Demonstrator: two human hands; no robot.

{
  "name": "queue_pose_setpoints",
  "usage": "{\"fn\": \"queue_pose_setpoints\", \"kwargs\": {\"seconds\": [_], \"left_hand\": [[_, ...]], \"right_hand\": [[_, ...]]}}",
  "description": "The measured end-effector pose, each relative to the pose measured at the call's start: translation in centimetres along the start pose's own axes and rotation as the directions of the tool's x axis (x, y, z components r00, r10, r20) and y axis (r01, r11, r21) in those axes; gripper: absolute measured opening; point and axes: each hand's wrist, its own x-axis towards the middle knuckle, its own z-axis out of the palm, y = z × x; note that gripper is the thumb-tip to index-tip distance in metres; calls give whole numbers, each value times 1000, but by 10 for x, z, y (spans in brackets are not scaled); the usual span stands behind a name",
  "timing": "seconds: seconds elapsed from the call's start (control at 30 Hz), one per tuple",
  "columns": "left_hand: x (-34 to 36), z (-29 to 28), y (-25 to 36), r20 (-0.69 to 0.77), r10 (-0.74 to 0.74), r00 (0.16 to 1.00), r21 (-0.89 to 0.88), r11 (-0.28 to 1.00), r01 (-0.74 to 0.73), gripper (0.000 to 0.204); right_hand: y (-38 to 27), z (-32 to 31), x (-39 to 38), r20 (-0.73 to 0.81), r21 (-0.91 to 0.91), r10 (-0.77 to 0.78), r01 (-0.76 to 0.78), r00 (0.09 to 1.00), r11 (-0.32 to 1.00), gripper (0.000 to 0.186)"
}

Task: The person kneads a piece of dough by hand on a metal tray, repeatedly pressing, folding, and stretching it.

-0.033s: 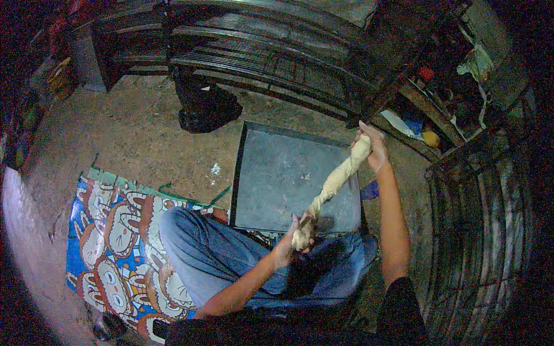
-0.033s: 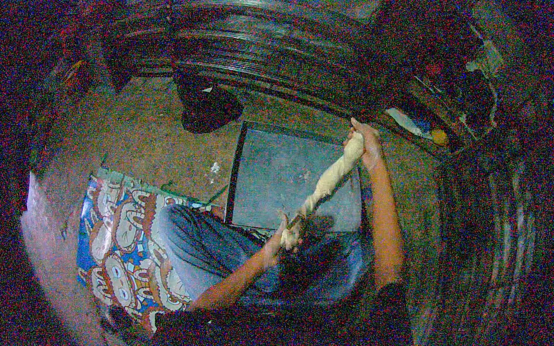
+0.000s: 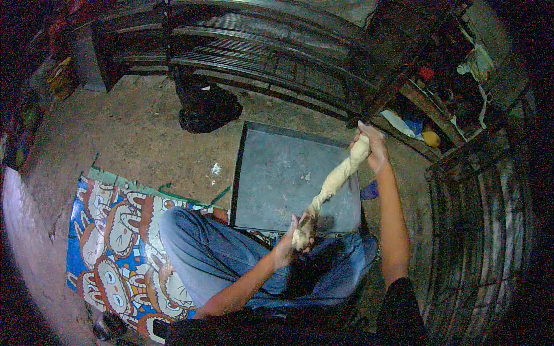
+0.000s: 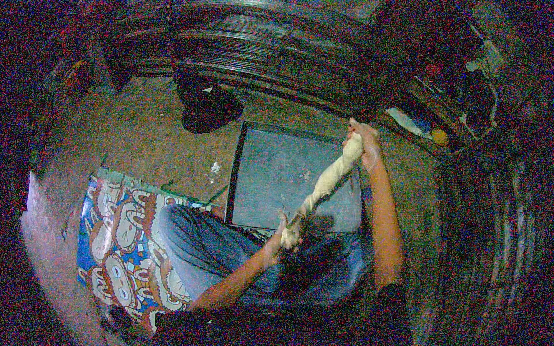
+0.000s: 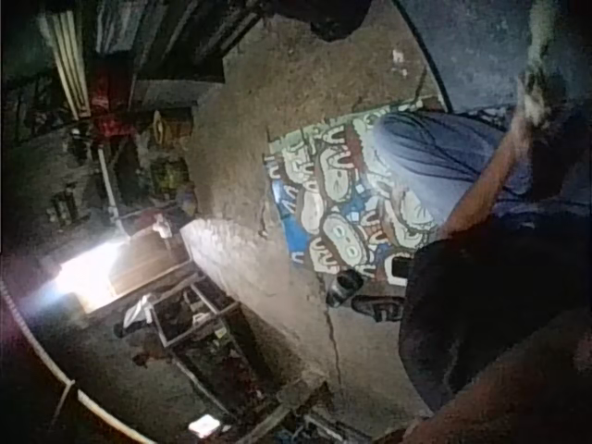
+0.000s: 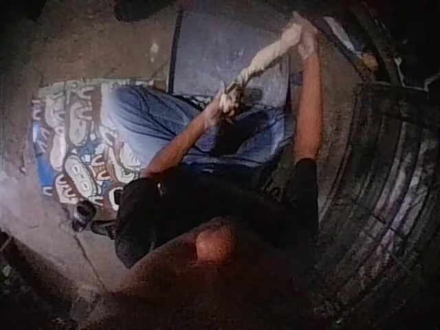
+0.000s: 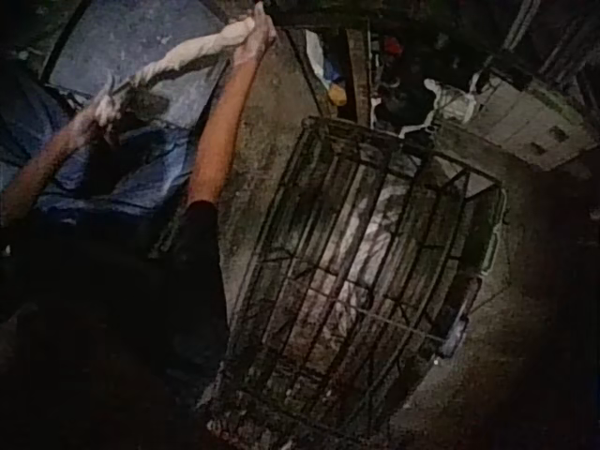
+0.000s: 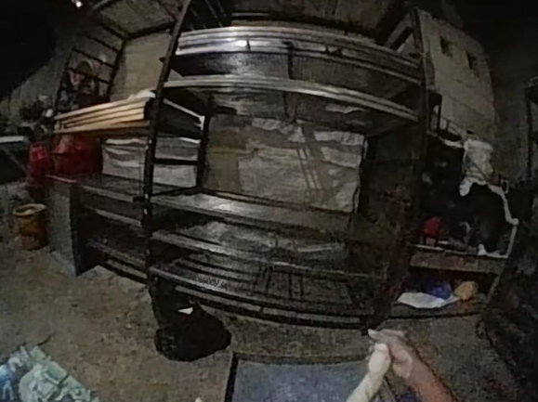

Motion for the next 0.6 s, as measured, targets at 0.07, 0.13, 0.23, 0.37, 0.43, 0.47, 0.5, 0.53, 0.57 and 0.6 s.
{"fn": "queue_pose_setpoints", "kwargs": {"seconds": [0.07, 0.13, 0.23, 0.37, 0.43, 0.47, 0.5, 0.53, 0.57, 0.6], "left_hand": [[8, -5, -6, -22, 22, 1000, -21, 1000, -23, 89], [11, -9, -10, -55, 20, 998, -53, 998, -23, 96], [18, -20, -11, -30, 41, 999, -68, 997, -43, 109], [21, -30, -7, 105, 108, 989, -246, 966, -79, 101], [22, -22, 3, 128, 127, 984, -264, 960, -89, 105], [21, -22, 3, 130, 140, 982, -269, 958, -101, 108], [37, -46, -3, 581, 366, 727, -663, 731, 163, 98], [51, -51, -14, 584, 502, 638, -759, 618, 208, 91], [61, -55, -26, 545, 631, 552, -830, 498, 250, 85], [67, -61, -35, 475, 747, 464, -879, 377, 293, 79]], "right_hand": [[-5, 14, -13, -39, -134, -91, 85, 995, 987, 29], [-7, 24, -27, 6, -192, -152, 150, 988, 970, 39], [-6, 35, -45, 36, -251, -172, 176, 984, 952, 47], [16, 50, -75, 232, -299, -306, 368, 923, 881, 56], [29, 67, -114, 249, -375, -285, 364, 926, 853, 59], [52, 76, -133, 317, -401, -278, 394, 907, 827, 61], [70, 90, -151, 398, -431, -270, 439, 877, 789, 63], [88, 98, -172, 458, -477, -262, 483, 850, 734, 64], [109, 107, -189, 504, -496, -266, 528, 822, 690, 65], [132, 117, -203, 539, -496, -280, 568, 794, 657, 67]]}}
